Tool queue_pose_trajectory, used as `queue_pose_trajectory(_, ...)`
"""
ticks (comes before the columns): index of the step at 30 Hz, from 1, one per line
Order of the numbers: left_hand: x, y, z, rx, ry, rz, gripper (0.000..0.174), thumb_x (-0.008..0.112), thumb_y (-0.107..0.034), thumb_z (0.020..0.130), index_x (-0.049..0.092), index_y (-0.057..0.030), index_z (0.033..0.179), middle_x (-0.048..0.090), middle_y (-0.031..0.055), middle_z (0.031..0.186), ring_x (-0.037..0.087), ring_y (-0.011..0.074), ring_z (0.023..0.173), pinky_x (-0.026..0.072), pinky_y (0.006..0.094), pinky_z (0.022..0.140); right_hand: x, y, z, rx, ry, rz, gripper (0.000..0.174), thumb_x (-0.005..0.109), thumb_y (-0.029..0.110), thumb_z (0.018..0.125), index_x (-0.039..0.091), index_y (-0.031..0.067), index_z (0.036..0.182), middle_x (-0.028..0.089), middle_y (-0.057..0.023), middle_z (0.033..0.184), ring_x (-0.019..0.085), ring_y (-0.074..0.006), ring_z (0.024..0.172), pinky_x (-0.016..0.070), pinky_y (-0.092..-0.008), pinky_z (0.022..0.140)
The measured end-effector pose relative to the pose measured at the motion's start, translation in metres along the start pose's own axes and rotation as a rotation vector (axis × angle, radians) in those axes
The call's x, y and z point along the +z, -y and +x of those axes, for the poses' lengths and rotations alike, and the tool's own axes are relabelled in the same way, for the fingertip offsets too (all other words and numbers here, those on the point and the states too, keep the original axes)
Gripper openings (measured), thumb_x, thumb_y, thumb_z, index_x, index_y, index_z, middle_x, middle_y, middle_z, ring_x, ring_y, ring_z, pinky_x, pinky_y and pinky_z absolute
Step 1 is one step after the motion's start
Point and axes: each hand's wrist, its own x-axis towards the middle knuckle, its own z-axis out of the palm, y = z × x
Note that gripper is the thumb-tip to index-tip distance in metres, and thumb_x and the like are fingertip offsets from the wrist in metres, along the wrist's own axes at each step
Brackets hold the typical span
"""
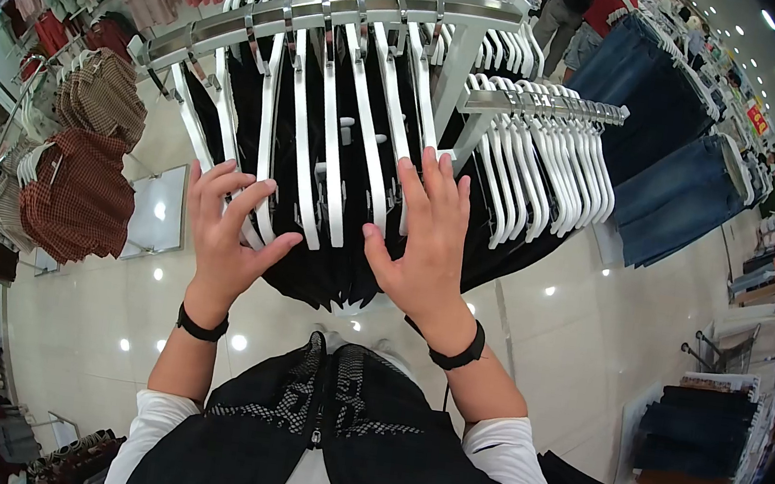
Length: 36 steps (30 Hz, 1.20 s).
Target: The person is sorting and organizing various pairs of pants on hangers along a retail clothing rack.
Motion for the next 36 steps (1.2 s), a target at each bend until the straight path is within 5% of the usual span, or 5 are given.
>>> queue_pose_trajectory(13,-0.005,0.025,-0.017,0.053,0.026,-0.075,0.045,0.056,-0.036,0.102,0.061,-0.0042,0.134,0.062,0.0141,0.131,0.053,0.0363,0.131,0.025,0.0613,0.12,0.003,0.002,-0.004,-0.059,-0.018,-0.011,0.083,0.081,0.033,0.082,0.046,0.0067,0.153,0.038,-0.0233,0.16,0.031,-0.0425,0.151,0.0199,-0.0614,0.12)
queue_pose_trajectory(19,-0.008,0.032,-0.025,0.037,-0.033,-0.105,0.047,0.064,-0.042,0.098,0.068,-0.0095,0.131,0.06,0.0106,0.139,0.052,0.0348,0.135,0.0285,0.0593,0.119,0.002,-0.003,-0.005,-0.044,-0.022,-0.016,0.081,0.08,0.031,0.083,0.046,0.0051,0.152,0.04,-0.0219,0.159,0.032,-0.041,0.151,0.0198,-0.0592,0.121)
queue_pose_trajectory(25,-0.023,0.044,-0.031,0.075,0.023,-0.073,0.058,0.06,-0.053,0.099,0.067,-0.0026,0.126,0.059,0.0157,0.138,0.052,0.0383,0.134,0.0317,0.0594,0.118,0.001,-0.005,-0.005,-0.041,-0.018,-0.024,0.079,0.079,0.03,0.084,0.046,0.0047,0.151,0.041,-0.0211,0.159,0.032,-0.0397,0.151,0.0196,-0.0582,0.121)
queue_pose_trajectory(31,-0.032,0.064,-0.048,0.007,-0.06,-0.2,0.06,0.07,-0.051,0.093,0.065,-0.0046,0.13,0.06,0.0158,0.138,0.054,0.0391,0.131,0.0389,0.0564,0.113,-0.002,-0.006,-0.004,-0.03,-0.011,-0.05,0.077,0.078,0.028,0.084,0.047,0.0044,0.15,0.04,-0.0211,0.159,0.033,-0.0392,0.15,0.0213,-0.0574,0.121)
queue_pose_trajectory(36,-0.039,0.069,-0.057,-0.065,-0.095,-0.159,0.066,0.061,-0.052,0.1,0.054,-0.0014,0.141,0.054,0.0219,0.145,0.051,0.0411,0.136,0.0377,0.0502,0.116,-0.005,0.0,0.0,-0.029,-0.017,-0.067,0.07,0.072,0.017,0.084,0.049,0.0039,0.149,0.043,-0.0214,0.157,0.037,-0.0402,0.148,0.0235,-0.0567,0.121)
